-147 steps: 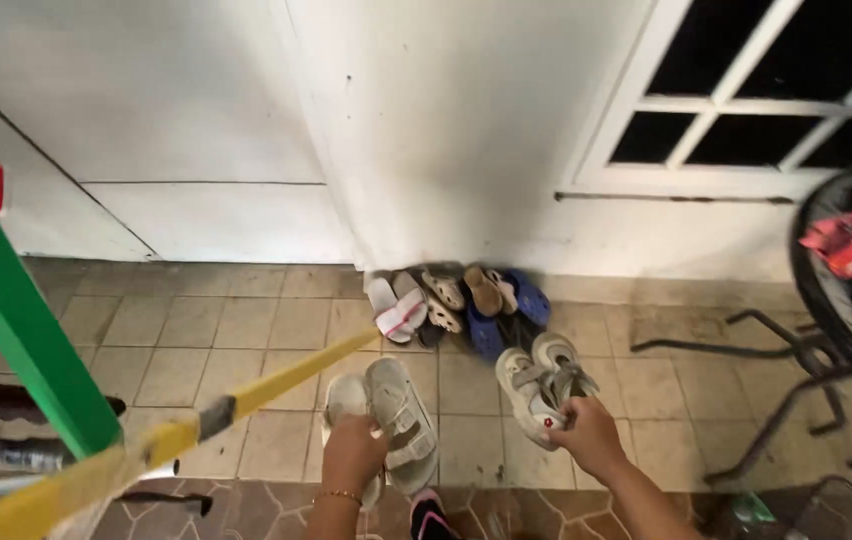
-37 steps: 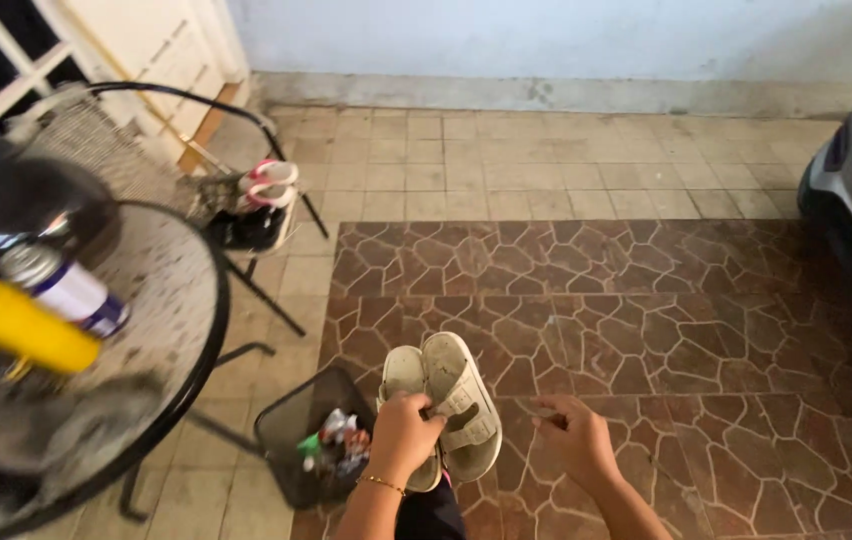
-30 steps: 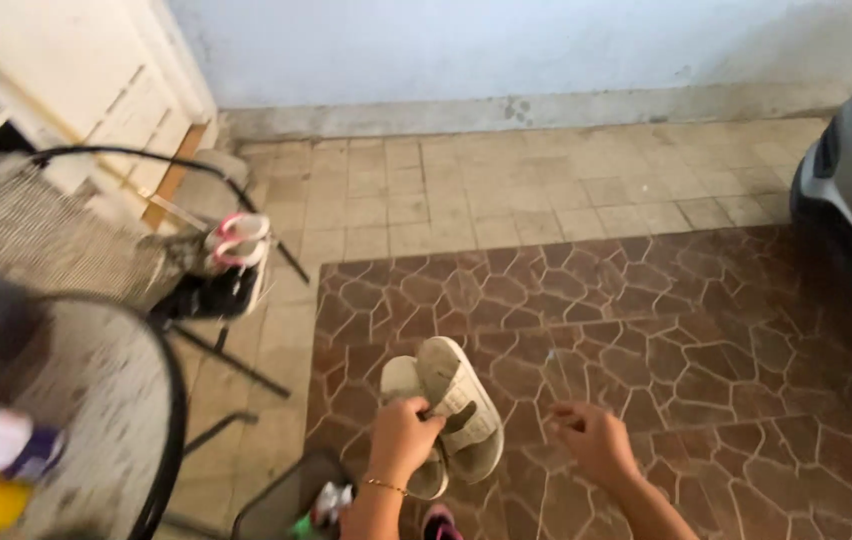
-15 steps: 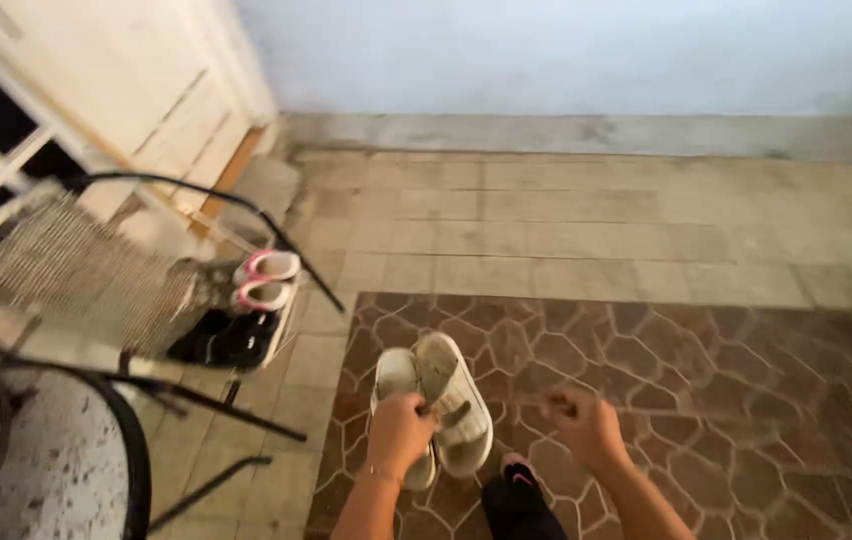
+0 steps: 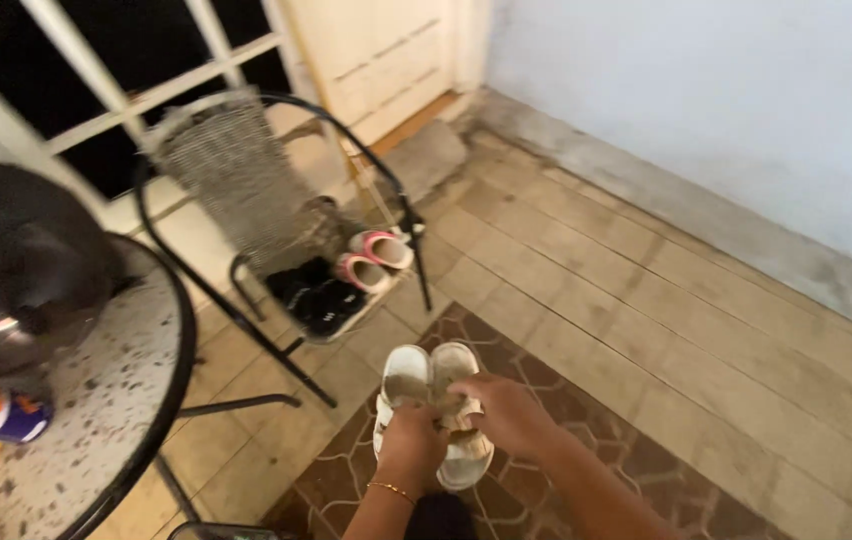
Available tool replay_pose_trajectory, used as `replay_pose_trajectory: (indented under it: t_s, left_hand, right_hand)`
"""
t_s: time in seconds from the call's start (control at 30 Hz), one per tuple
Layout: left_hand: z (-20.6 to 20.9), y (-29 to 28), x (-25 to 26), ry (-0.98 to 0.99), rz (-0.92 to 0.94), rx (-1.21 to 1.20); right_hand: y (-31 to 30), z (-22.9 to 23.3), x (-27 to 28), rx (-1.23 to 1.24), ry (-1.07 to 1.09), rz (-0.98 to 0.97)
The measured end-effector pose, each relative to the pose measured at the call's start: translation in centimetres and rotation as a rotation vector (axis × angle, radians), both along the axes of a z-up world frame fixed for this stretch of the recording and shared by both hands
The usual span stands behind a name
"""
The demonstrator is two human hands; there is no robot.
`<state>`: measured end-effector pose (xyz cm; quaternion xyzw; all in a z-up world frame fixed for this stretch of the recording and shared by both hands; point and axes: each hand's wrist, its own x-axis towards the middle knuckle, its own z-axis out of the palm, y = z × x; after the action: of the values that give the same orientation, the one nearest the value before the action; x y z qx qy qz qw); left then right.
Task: The person coils a green hose and hangs it on a wall hook, then removes sandals and sneakers from a bucket, places them on a bench, and carries them to a shoe rack area where they are set down with other footwear.
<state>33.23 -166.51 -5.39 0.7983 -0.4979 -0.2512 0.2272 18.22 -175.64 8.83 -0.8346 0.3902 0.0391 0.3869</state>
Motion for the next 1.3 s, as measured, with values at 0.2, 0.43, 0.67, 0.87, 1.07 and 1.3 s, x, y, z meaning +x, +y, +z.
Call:
replay_pose_trajectory:
  t_s: [0.2,0.43,0.67,0.87,1.07,1.3]
  left_hand:
    - [-5.1,-5.7,7.2,-0.172,-0.102,-0.034]
    - [2.1,-14.3,16.4,-0.020,-0.148,0.140]
    - [-1.0,-20.1,25.2,-0.354,-0.305,-0.090]
    - [-2.1,-21.8,33.6,-0.228,-0.127,-0.259]
    - [-1.2,-21.6,40.5,0.215,0.243,0.270]
    - [-6.2,-22.7,44.7,0.476,0.565,0.449]
  right_hand:
    - [-7.4,-7.2,9.9,-0.016,0.109,0.229]
    - [-18.0,-14.3,22.0,-0.020,0.192,0.423]
    - [-24.5,-17.5,31.3,0.041,0.105,0.271]
    - [-32.7,-20.6,40.2,0.027,0.148,0.191]
    - [-40.8,-17.8,50.3,0.288,0.451,0.129]
    - [-48.8,-31.0,60.2,0.083,0.348,0.215]
